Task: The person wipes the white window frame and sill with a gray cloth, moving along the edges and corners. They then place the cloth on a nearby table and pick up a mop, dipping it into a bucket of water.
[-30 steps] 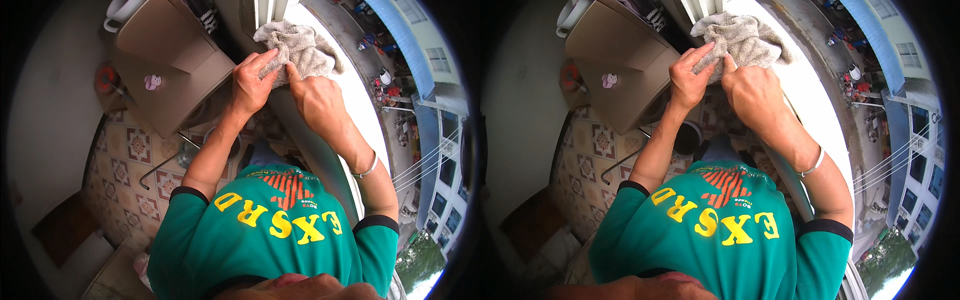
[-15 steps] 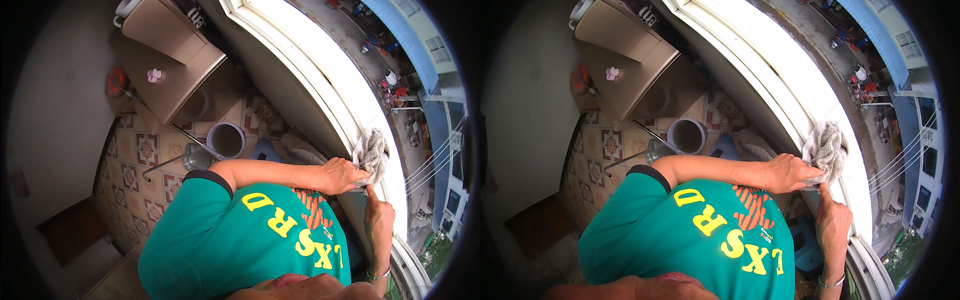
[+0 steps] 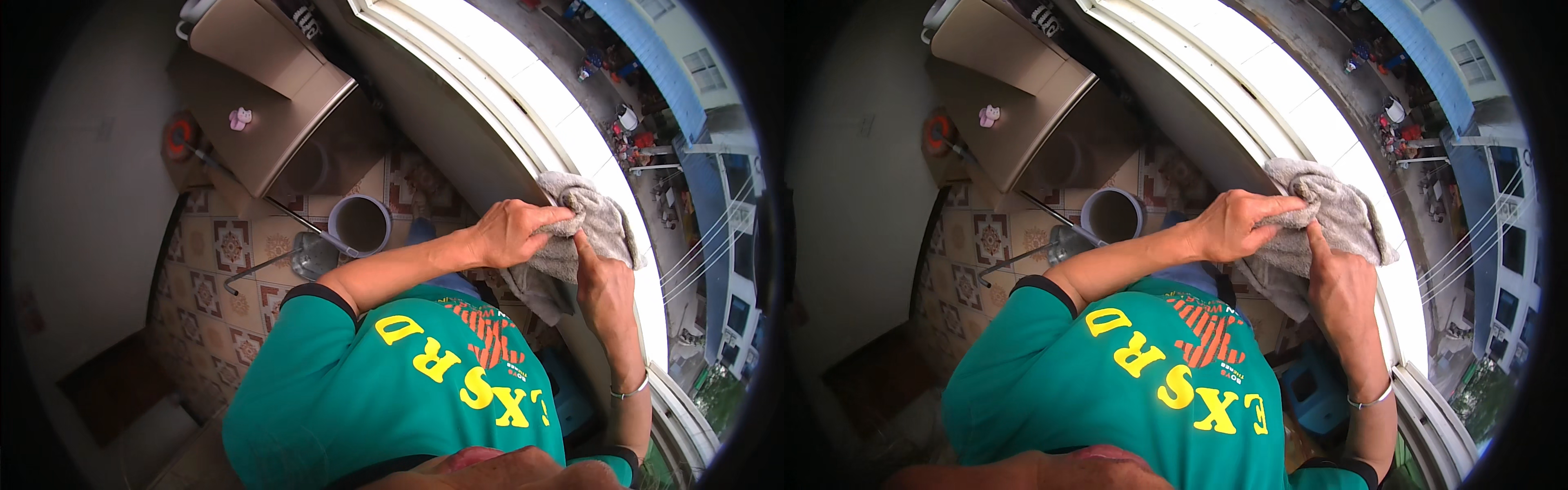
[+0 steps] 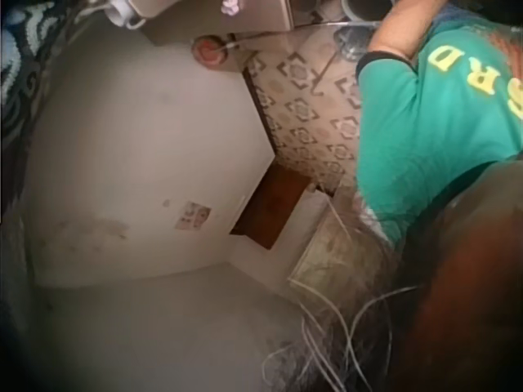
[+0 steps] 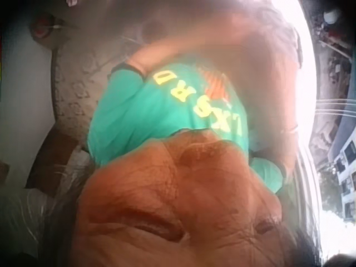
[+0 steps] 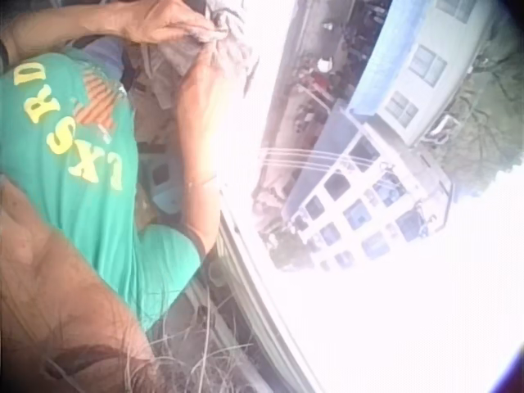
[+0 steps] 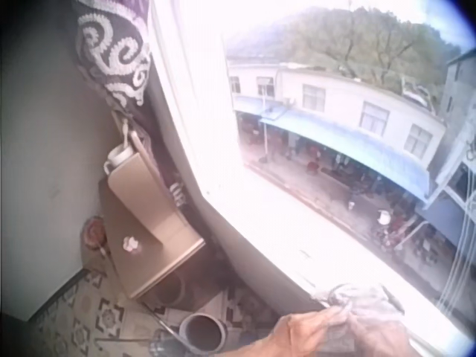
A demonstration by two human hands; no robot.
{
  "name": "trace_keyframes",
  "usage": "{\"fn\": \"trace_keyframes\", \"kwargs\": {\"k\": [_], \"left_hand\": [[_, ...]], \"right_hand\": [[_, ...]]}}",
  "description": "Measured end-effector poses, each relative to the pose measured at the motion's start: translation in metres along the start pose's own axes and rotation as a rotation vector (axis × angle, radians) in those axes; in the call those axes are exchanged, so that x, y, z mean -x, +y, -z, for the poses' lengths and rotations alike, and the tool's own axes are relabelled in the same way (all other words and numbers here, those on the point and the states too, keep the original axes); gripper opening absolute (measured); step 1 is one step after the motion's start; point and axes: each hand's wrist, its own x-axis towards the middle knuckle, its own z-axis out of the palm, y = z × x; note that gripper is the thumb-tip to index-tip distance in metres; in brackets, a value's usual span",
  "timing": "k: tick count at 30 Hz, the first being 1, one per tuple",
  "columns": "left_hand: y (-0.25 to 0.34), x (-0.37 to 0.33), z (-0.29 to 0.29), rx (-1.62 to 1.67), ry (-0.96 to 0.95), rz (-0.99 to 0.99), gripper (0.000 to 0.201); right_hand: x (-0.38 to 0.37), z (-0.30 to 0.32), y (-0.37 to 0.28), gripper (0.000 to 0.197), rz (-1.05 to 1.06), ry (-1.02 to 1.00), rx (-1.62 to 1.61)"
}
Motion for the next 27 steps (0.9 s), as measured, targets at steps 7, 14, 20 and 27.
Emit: {"fn": "trace_keyframes", "kwargs": {"k": [7,14,20,27], "left_hand": [[-0.036,-0.012,0.112,-0.423,0.281,0.011,0.042],[-0.066,-0.041,0.250,-0.738,0.417,0.275,0.042],[-0.072,-0.042,0.256,-0.556,0.445,0.228,0.046],[-0.035,-0.005,0.060,-0.114,0.084,0.015,0.053]], "right_hand": [[-0.133,0.014,-0.073,0.030,0.212,0.211,0.141],[-0.301,0.013,-0.130,0.016,0.409,0.411,0.030],[-0.316,0.010,-0.122,0.011,0.417,0.418,-0.072],[-0.074,0.000,-0.025,0.042,0.005,0.028,-0.050]]}}
